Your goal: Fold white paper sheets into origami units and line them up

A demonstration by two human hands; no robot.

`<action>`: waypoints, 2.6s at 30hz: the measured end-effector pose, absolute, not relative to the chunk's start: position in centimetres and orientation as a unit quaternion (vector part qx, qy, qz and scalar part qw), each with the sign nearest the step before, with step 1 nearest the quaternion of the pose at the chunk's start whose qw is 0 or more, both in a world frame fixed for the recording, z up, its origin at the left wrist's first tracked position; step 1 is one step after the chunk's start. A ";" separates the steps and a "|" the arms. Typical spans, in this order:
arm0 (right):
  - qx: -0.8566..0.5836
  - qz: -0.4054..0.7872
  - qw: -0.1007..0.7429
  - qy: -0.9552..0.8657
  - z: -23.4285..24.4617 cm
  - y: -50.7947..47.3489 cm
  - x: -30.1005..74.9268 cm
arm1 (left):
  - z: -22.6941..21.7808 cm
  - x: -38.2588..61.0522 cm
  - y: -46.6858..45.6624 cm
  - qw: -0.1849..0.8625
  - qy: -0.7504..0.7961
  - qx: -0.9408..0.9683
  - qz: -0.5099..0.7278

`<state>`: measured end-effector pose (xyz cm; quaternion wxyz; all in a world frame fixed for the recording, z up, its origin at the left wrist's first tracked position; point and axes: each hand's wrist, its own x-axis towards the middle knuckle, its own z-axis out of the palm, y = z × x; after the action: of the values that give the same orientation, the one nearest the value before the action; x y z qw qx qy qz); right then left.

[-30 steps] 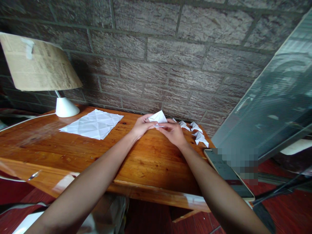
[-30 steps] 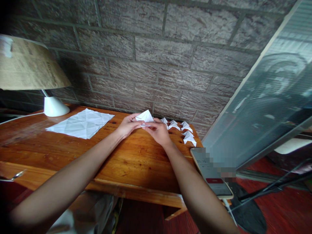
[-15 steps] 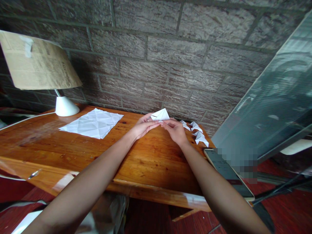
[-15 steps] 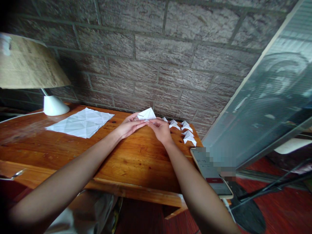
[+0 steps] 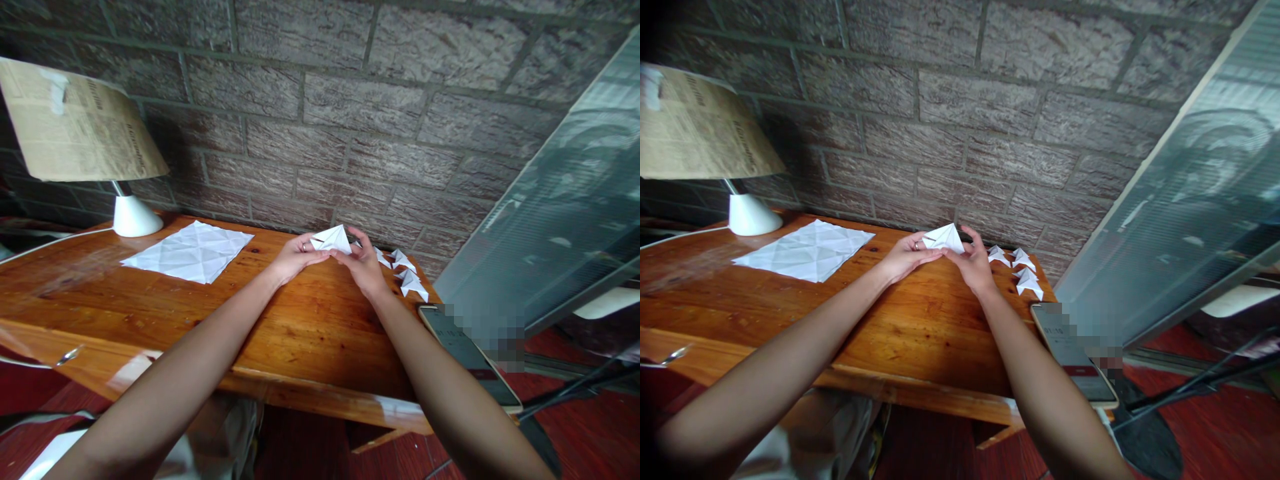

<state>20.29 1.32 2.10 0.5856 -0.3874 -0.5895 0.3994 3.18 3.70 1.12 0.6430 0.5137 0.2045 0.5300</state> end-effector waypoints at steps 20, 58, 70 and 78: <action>-0.380 0.462 0.586 -0.547 2.9 0.2 19.4 | 0.7 3.3 4.5 0.649 0.193 0.513 0.527; -0.412 0.451 0.530 -0.589 2.6 0.3 19.5 | 0.8 4.0 4.0 0.604 0.259 0.493 0.569; -0.426 0.454 0.545 -0.561 2.6 0.8 20.3 | 0.6 3.8 4.1 0.585 0.271 0.526 0.554; -0.424 0.456 0.529 -0.577 2.4 1.1 20.5 | 0.3 3.4 4.1 0.598 0.260 0.568 0.502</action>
<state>20.49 1.08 2.44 0.5291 -0.4240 -0.5767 0.4557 3.43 4.08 0.30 0.5983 0.5681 0.2595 0.5019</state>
